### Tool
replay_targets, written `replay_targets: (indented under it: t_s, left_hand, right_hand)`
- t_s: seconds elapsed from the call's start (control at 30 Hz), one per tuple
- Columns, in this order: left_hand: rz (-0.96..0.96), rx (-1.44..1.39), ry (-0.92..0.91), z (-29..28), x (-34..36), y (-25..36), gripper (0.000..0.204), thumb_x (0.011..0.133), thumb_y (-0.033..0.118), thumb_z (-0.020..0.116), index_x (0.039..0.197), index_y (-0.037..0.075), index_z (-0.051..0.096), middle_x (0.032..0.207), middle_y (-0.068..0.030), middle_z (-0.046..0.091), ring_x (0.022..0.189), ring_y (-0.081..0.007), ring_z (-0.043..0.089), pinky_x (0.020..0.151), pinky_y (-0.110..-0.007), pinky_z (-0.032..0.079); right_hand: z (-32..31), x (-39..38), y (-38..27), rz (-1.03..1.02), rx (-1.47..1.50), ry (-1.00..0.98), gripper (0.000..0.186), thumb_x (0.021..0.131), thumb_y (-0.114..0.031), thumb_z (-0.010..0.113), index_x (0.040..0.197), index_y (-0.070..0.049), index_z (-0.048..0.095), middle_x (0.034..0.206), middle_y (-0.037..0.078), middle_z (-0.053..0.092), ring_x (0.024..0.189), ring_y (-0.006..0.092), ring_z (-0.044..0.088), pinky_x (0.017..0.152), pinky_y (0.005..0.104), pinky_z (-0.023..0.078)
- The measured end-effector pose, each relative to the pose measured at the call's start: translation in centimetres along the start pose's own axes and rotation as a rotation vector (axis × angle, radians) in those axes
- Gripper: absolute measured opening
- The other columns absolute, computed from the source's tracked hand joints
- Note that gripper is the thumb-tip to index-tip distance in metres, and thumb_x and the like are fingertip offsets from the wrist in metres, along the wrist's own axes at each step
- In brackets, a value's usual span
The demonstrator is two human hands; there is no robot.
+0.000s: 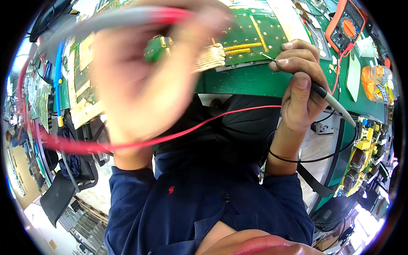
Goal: The person uses two multimeter probes to test various contact points on a large circuit board, moving the probes between different solder joints.
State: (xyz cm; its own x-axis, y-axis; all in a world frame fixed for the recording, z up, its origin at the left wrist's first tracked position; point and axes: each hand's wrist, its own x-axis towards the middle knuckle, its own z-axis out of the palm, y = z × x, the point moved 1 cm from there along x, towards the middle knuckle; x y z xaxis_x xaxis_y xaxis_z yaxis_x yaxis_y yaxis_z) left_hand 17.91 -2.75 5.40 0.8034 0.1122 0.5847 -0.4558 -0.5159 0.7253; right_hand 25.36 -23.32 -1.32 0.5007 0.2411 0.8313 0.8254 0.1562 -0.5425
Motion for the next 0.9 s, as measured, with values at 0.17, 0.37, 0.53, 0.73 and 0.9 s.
replay_targets:
  t_s: [0.17,0.37,0.53,0.73,0.9]
  left_hand:
    - [0.048,-0.01,0.103,-1.9,-2.0,1.2,0.033,0.094,0.02,0.049,0.097,-0.011,0.062,0.091,-0.0197,0.064,0.075,-0.0205,0.063,0.067,-0.027,0.046]
    - [-0.034,-0.051,0.045,-0.8,-2.7,1.2,0.029,0.089,0.02,0.058,0.094,-0.008,0.064,0.09,-0.0168,0.064,0.077,-0.0217,0.063,0.07,-0.026,0.046]
    - [-0.044,-0.052,-0.017,-0.4,-2.3,1.1,0.028,0.085,0.018,0.061,0.092,-0.008,0.065,0.089,-0.0164,0.064,0.077,-0.0218,0.063,0.072,-0.026,0.047]
    - [-0.063,-0.013,0.14,0.6,-1.6,0.9,0.029,0.084,0.017,0.059,0.091,-0.01,0.064,0.085,-0.0183,0.064,0.075,-0.0229,0.062,0.07,-0.027,0.047]
    - [0.054,0.043,0.015,-0.1,-1.0,-0.2,0.034,0.084,0.024,0.057,0.085,-0.01,0.064,0.08,-0.0202,0.063,0.072,-0.0245,0.06,0.066,-0.029,0.046]
  right_hand:
    - [-0.2,-0.1,0.2,0.01,0.124,0.028,0.032,0.092,-0.027,0.054,0.092,0.004,0.063,0.079,0.012,0.066,0.092,0.026,0.056,0.088,0.0382,0.042]
    - [0.4,-0.5,-0.8,0.021,0.01,0.079,0.04,0.097,-0.032,0.046,0.1,0.005,0.06,0.087,0.017,0.065,0.096,0.0303,0.058,0.093,0.0425,0.04]
    - [1.2,-0.5,-1.5,-0.073,-0.258,0.02,0.045,0.097,-0.036,0.045,0.107,0.007,0.056,0.092,0.02,0.065,0.1,0.0349,0.06,0.097,0.0466,0.039]
    - [1.1,0.1,-1.5,-0.051,-0.367,0.121,0.046,0.099,-0.036,0.04,0.108,0.007,0.055,0.098,0.021,0.064,0.097,0.0335,0.06,0.087,0.0403,0.046]
    - [1.4,0.6,-2.0,-0.046,-0.398,0.016,0.045,0.099,-0.039,0.037,0.111,0.003,0.05,0.089,0.017,0.062,0.087,0.0286,0.06,0.077,0.0356,0.05]
